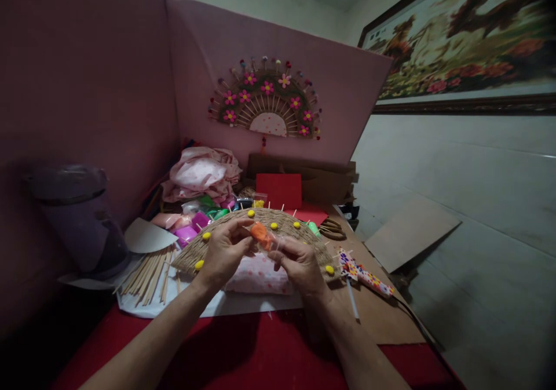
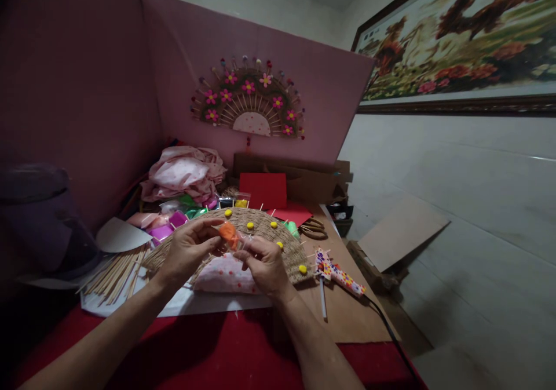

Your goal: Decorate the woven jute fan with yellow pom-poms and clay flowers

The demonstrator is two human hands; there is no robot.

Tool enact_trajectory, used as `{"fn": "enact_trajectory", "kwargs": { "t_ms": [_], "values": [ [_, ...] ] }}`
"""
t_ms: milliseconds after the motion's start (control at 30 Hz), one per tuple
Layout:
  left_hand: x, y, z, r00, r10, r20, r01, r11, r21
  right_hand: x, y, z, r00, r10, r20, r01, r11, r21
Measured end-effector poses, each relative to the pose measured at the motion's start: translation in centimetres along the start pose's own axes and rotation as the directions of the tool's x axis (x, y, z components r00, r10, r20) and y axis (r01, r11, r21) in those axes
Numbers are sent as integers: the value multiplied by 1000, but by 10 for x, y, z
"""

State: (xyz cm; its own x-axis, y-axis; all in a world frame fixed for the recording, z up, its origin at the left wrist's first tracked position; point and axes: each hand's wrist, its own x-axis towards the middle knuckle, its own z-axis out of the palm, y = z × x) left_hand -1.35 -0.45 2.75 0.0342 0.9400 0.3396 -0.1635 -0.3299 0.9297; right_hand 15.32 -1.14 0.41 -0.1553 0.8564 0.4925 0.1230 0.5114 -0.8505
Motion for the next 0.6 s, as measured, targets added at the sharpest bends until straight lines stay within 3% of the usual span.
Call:
{"fn": "enact_trajectory", "kwargs": {
  "t_ms": [267, 467, 600],
  "values": [
    [-2, -8, 0, 998, 56, 36, -59, 993, 103, -3, 0, 2, 1000, 14, -14, -15, 995, -98],
    [-2, -18, -5, 969, 232, 80, -246, 913, 325, -4, 2, 5, 999, 15, -31, -19, 991, -133],
    [-2, -18, -4, 974, 215, 73, -227, 921, 317, -5, 1, 8, 995, 38, -87, -43, 998, -56]
  ]
}}
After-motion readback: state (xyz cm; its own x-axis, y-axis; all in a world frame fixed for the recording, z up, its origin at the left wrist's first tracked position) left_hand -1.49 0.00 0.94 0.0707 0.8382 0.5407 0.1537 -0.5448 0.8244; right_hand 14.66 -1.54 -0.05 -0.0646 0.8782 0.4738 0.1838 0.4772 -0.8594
